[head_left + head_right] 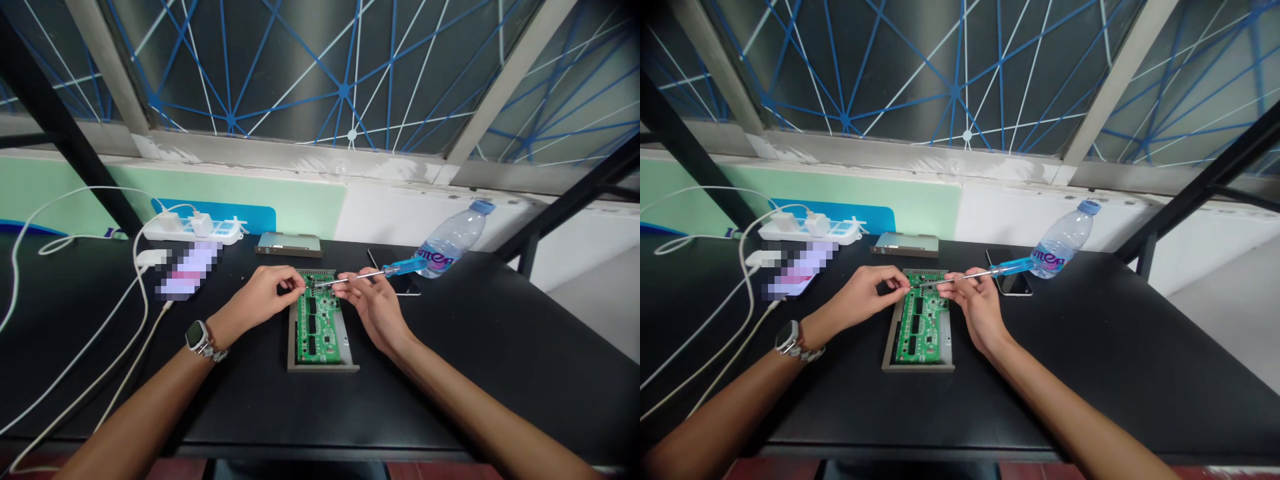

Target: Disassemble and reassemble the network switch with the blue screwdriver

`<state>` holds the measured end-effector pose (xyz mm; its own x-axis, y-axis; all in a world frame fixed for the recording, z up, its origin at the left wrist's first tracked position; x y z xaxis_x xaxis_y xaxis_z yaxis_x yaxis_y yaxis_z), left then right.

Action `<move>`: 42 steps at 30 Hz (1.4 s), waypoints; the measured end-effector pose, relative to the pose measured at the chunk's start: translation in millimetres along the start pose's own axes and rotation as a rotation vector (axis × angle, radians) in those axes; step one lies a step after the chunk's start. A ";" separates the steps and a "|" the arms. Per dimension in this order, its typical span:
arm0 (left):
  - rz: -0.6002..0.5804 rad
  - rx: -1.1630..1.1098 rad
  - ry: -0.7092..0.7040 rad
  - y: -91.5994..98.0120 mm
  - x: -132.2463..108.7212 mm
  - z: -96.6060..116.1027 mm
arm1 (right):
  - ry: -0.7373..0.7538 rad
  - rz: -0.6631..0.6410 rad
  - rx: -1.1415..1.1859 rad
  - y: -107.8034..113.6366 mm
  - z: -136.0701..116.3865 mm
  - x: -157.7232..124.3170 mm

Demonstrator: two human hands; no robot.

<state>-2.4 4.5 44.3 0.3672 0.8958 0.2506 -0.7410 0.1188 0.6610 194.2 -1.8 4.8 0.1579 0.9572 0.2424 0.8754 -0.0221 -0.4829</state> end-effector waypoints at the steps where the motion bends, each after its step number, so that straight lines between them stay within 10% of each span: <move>1: -0.002 0.001 -0.008 0.2 -0.1 0.7 | 0.003 -0.002 -0.008 0.2 -0.2 0.1; 22: 0.007 0.150 -0.121 0.2 -8.7 21.5 | -0.185 0.098 0.030 12.1 8.2 3.0; 32: 0.025 0.448 0.117 58.8 3.7 -60.9 | -0.029 0.025 -0.090 8.5 -8.3 10.8; 42: 0.009 0.497 0.242 61.9 1.9 -91.3 | -0.032 -0.063 -0.132 1.0 -4.5 4.3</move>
<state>-98.9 52.7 21.0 0.1793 0.9756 0.1271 -0.3673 -0.0535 0.9286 197.9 1.0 9.1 0.0884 0.9665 0.2409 0.9359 0.0021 -0.3522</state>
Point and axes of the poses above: each hand's wrist, its own x-axis towards the middle knuckle, its own y-axis out of the back of the hand, z = x × y, the point moved 7 cm from there along x, towards the middle knuckle, and after that the axes turned 12 degrees about y, right-handed, at the moved point
